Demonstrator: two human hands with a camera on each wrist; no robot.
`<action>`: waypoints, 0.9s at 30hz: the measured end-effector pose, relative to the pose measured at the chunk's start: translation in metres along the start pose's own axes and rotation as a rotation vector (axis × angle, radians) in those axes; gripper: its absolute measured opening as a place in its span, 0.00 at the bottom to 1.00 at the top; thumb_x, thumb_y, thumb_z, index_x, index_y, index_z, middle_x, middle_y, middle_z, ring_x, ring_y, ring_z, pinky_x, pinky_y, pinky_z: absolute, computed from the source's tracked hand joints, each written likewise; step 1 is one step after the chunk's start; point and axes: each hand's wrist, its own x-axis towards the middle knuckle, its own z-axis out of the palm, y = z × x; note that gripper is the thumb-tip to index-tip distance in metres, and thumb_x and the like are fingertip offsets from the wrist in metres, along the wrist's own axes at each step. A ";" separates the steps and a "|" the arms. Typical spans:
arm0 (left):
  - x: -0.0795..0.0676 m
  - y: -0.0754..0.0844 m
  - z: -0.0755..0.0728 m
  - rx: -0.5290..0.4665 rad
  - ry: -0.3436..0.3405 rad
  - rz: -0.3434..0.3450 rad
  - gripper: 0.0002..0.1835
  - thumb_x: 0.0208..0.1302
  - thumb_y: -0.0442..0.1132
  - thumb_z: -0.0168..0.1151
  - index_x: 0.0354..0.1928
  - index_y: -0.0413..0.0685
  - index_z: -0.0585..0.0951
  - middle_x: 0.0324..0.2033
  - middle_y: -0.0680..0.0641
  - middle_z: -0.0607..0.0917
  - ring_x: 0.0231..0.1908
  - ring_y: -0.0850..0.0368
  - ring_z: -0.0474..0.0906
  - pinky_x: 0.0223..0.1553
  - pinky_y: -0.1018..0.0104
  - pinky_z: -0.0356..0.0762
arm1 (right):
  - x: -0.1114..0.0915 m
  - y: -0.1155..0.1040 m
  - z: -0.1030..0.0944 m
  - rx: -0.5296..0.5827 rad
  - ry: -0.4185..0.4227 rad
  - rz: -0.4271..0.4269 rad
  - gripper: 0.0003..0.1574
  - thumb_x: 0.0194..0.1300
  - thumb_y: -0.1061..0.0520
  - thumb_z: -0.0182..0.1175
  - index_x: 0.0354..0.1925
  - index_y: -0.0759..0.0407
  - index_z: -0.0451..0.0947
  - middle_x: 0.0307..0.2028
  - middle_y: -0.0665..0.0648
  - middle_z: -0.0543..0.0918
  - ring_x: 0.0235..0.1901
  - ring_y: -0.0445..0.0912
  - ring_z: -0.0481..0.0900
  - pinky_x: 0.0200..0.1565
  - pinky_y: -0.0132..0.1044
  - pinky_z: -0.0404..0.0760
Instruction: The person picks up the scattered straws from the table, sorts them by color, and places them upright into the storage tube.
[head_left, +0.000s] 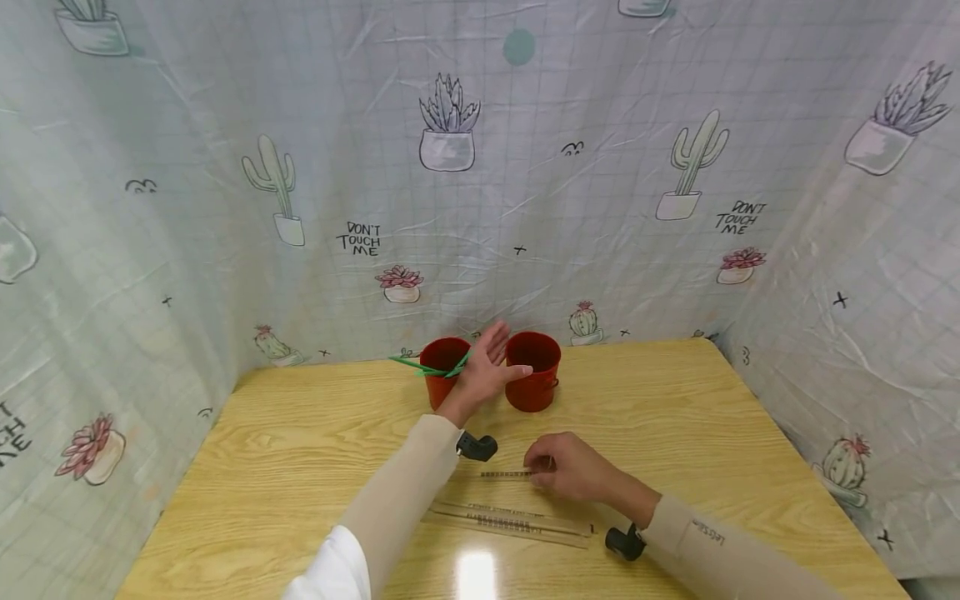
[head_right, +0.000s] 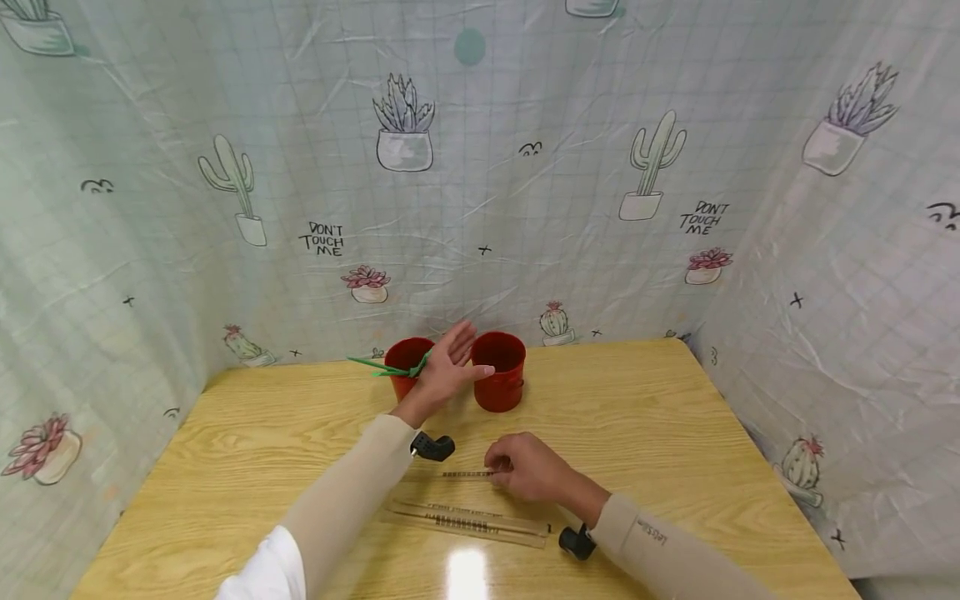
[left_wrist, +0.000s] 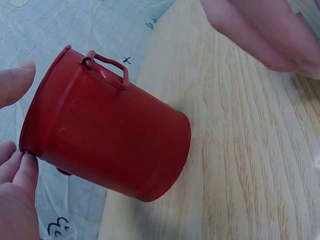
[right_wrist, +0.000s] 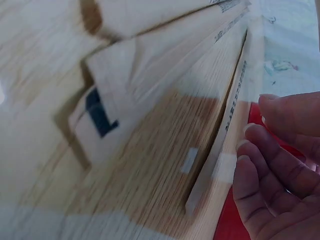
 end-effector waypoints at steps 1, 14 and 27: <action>0.000 0.000 0.000 0.006 0.005 0.000 0.49 0.63 0.30 0.73 0.82 0.41 0.56 0.80 0.36 0.62 0.81 0.43 0.59 0.81 0.48 0.59 | 0.000 0.001 0.000 -0.017 0.001 0.002 0.09 0.65 0.62 0.71 0.44 0.58 0.88 0.39 0.50 0.88 0.36 0.34 0.78 0.40 0.29 0.81; 0.002 0.001 0.002 -0.004 0.059 0.000 0.46 0.61 0.27 0.74 0.79 0.42 0.62 0.78 0.38 0.67 0.79 0.44 0.64 0.79 0.51 0.63 | -0.004 0.006 0.005 -0.123 0.018 -0.018 0.08 0.64 0.62 0.71 0.43 0.55 0.88 0.39 0.47 0.87 0.39 0.37 0.81 0.44 0.34 0.84; 0.003 0.002 0.004 0.022 0.062 -0.002 0.46 0.61 0.27 0.74 0.79 0.41 0.63 0.77 0.38 0.68 0.78 0.44 0.65 0.78 0.51 0.64 | -0.003 0.009 0.002 -0.213 -0.024 -0.013 0.08 0.65 0.65 0.69 0.42 0.53 0.87 0.38 0.46 0.86 0.39 0.37 0.80 0.46 0.37 0.85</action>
